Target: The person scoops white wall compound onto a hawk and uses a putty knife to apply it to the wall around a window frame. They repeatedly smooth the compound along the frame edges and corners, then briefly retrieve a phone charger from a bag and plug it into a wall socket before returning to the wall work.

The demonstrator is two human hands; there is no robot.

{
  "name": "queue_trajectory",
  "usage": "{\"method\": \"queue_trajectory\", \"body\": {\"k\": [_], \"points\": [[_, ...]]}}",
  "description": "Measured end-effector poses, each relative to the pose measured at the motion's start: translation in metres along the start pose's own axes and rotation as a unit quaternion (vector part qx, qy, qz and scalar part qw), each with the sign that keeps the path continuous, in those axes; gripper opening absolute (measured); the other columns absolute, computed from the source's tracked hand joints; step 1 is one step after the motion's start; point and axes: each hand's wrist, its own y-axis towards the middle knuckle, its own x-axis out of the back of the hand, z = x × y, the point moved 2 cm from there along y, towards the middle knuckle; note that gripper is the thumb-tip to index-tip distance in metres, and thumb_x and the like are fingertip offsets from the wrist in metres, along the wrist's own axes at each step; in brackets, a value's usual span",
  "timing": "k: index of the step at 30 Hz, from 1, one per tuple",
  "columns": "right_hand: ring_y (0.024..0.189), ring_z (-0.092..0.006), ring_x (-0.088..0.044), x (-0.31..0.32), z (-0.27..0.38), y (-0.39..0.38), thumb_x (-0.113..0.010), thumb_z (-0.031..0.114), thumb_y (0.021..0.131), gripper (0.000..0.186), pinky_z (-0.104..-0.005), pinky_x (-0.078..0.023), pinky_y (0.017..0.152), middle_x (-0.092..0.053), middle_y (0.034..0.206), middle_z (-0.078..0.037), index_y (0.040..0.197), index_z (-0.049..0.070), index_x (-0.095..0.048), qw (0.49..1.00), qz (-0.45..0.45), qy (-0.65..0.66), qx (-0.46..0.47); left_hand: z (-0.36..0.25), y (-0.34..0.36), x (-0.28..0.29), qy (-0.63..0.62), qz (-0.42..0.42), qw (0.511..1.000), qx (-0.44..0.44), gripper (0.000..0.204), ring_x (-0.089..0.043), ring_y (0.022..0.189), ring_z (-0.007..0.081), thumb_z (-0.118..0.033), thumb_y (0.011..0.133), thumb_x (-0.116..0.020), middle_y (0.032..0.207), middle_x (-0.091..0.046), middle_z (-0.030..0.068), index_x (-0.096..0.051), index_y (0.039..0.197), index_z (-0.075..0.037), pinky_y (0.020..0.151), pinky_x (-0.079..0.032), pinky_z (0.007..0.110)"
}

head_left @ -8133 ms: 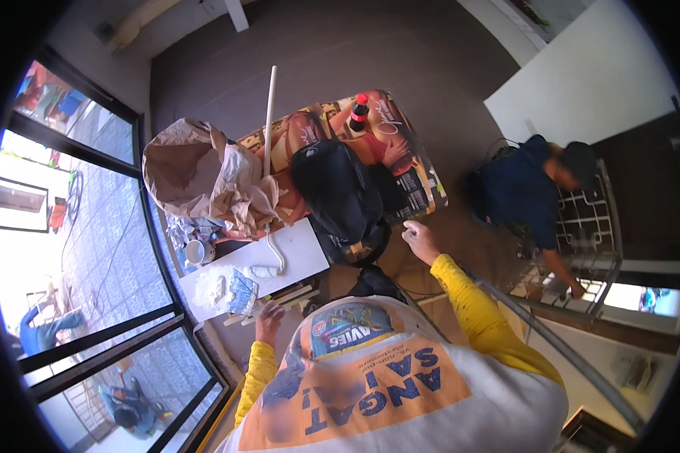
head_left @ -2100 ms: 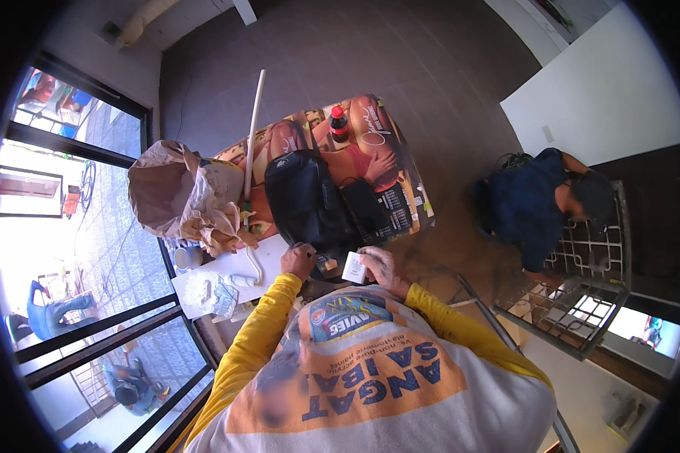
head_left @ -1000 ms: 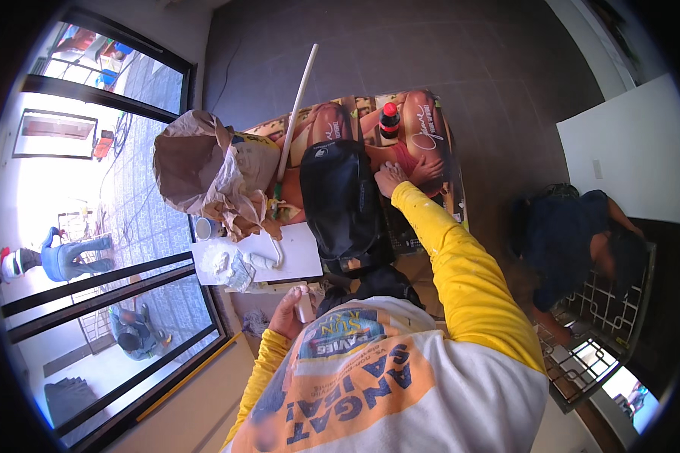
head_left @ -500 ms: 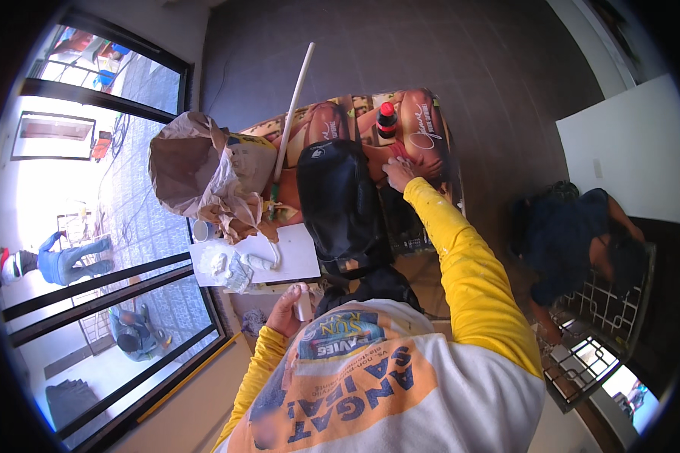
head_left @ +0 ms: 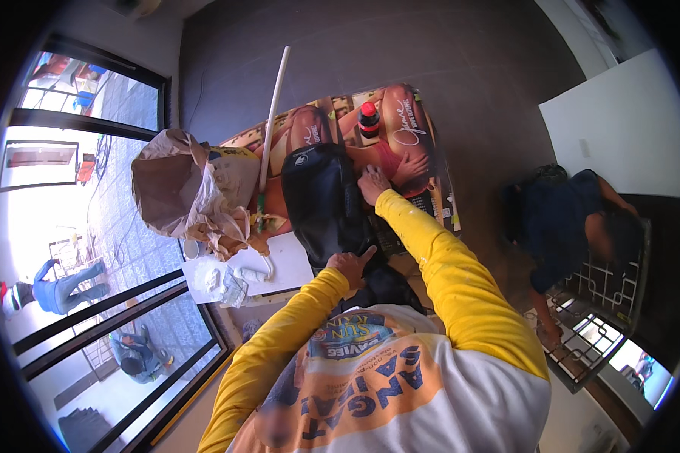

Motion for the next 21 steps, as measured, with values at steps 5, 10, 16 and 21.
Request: {"method": "queue_trajectory", "body": {"k": [5, 10, 16, 21], "points": [[0.117, -0.0288, -0.056, -0.002, -0.001, 0.004, -0.059, 0.016, 0.089, 0.023, -0.043, -0.046, 0.097, -0.067, 0.114, -0.012, 0.097, 0.009, -0.08, 0.999, 0.032, -0.001, 0.01, 0.018, 0.026, -0.011, -0.006, -0.013, 0.998, 0.06, 0.069, -0.074, 0.097, 0.0337, -0.033, 0.086, -0.072, 0.103, -0.075, 0.0174, -0.049, 0.147, -0.011, 0.082, -0.058, 0.044], [0.116, -0.0295, -0.062, -0.004, -0.023, 0.013, -0.057, 0.015, 0.091, 0.024, -0.0433, -0.048, 0.097, -0.069, 0.113, -0.012, 0.099, 0.008, -0.078, 0.998, 0.033, 0.031, 0.037, 0.056, 0.003, -0.006, 0.008, -0.064, 0.996, 0.063, 0.047, -0.074, 0.087, 0.0367, -0.025, 0.081, -0.072, 0.09, -0.075, 0.0203, -0.056, 0.121, -0.006, 0.076, -0.058, 0.046], [0.091, -0.0454, -0.071, 0.001, -0.067, 0.014, -0.065, 0.017, 0.091, 0.014, -0.0568, -0.053, 0.083, -0.073, 0.092, -0.023, 0.094, 0.004, -0.067, 0.987, 0.079, 0.139, 0.01, 0.061, -0.027, 0.022, 0.003, -0.072, 0.996, 0.048, 0.052, -0.074, 0.089, 0.0374, -0.028, 0.079, -0.074, 0.091, -0.075, 0.0202, -0.056, 0.122, -0.004, 0.078, -0.059, 0.046], [0.096, -0.0413, -0.071, 0.018, -0.083, -0.022, -0.072, 0.022, 0.088, 0.02, -0.0515, -0.053, 0.084, -0.074, 0.093, -0.022, 0.096, 0.004, -0.069, 0.987, -0.063, 0.042, -0.144, 0.055, -0.042, 0.057, -0.069, -0.163, 0.983, 0.052, 0.06, -0.073, 0.083, 0.039, -0.037, 0.075, -0.075, 0.083, -0.072, 0.0221, -0.056, 0.122, -0.005, 0.077, -0.058, 0.047]]}}
